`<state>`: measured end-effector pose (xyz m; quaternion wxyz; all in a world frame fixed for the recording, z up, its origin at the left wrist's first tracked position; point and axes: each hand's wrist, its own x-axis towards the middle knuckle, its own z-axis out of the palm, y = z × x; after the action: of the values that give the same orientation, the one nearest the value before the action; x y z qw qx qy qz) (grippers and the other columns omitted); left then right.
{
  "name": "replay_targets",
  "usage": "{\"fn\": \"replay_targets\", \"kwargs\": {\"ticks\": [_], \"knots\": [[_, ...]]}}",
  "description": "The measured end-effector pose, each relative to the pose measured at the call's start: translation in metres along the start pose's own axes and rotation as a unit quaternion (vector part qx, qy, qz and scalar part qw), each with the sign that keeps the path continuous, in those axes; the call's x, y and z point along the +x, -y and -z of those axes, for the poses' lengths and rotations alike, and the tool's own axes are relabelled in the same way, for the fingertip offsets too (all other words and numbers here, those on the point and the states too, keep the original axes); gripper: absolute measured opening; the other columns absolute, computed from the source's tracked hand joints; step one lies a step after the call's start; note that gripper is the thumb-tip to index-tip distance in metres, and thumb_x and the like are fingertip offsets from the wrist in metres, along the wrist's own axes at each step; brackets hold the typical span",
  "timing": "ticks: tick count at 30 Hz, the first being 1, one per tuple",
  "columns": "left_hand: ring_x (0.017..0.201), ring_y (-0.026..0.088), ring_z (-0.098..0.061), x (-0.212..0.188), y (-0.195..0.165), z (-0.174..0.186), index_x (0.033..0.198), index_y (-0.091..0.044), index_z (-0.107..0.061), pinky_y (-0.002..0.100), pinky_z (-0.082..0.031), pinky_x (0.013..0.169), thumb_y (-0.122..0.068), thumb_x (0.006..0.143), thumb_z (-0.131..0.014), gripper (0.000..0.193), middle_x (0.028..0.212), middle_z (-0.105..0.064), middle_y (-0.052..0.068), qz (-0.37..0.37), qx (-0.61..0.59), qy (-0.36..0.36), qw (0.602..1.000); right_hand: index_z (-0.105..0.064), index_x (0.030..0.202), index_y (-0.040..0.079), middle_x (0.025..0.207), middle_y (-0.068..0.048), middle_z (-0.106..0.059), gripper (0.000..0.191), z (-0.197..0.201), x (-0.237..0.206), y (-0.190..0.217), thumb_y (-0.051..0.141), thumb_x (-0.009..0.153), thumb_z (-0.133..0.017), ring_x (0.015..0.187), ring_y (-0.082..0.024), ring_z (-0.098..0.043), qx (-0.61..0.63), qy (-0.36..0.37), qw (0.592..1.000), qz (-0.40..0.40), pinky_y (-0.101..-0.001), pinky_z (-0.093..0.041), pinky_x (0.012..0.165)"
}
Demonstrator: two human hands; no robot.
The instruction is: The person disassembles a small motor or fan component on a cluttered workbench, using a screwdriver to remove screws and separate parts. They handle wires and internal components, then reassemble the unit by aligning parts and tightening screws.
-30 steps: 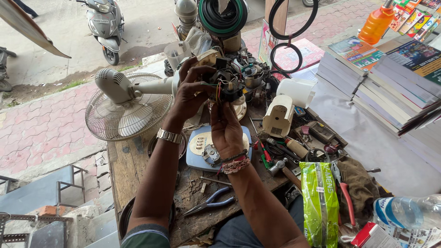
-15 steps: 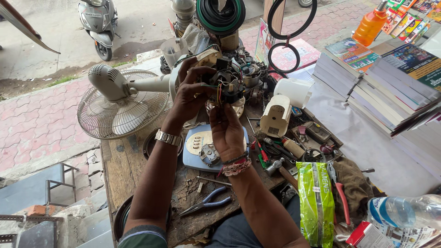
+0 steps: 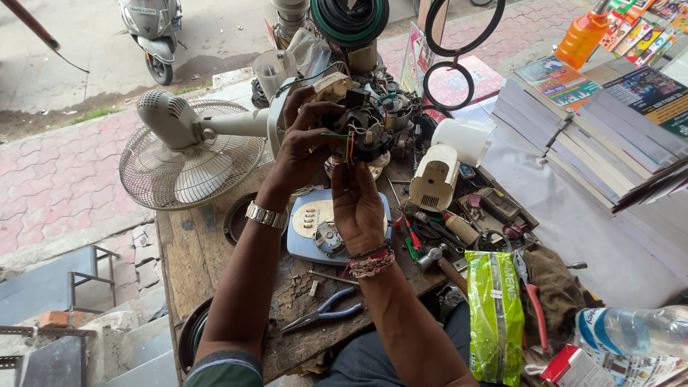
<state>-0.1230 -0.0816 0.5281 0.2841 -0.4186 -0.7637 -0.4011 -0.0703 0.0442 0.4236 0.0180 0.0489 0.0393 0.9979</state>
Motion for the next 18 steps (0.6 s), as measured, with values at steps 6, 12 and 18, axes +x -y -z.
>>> {"fn": "replay_targets", "kwargs": {"ticks": [6, 12, 18], "knots": [[0.155, 0.033, -0.026, -0.0006, -0.0009, 0.0012, 0.100, -0.026, -0.081, 0.050, -0.022, 0.130, -0.010, 0.088, -0.083, 0.020, 0.143, -0.062, -0.003, -0.008, 0.011, 0.004, 1.000, -0.069, 0.119, -0.001, 0.119, -0.012, -0.072, 0.021, -0.0039, -0.0035, -0.0004, 0.007, 0.099, -0.067, 0.114, -0.024, -0.069, -0.041, 0.027, 0.998, 0.034, -0.0365, -0.056, 0.104], [0.155, 0.033, -0.025, -0.0034, -0.0025, 0.0002, 0.099, -0.028, -0.083, 0.048, -0.024, 0.128, -0.011, 0.078, -0.088, 0.027, 0.141, -0.062, -0.003, -0.003, 0.008, 0.011, 1.000, -0.066, 0.125, 0.000, 0.125, -0.013, -0.070, 0.025, 0.0024, -0.0062, -0.0013, 0.003, 0.101, -0.065, 0.118, -0.023, -0.067, 0.024, 0.058, 0.998, -0.007, -0.0345, -0.055, 0.109], [0.153, 0.032, -0.027, -0.0026, -0.0022, -0.0004, 0.098, -0.030, -0.083, 0.049, -0.025, 0.128, -0.010, 0.078, -0.088, 0.028, 0.139, -0.062, -0.004, -0.021, 0.013, -0.005, 1.000, -0.064, 0.128, 0.001, 0.127, -0.013, -0.069, 0.029, 0.0060, -0.0033, -0.0033, -0.002, 0.099, -0.063, 0.121, -0.025, -0.065, 0.023, 0.072, 0.997, 0.006, -0.0367, -0.054, 0.110]]}}
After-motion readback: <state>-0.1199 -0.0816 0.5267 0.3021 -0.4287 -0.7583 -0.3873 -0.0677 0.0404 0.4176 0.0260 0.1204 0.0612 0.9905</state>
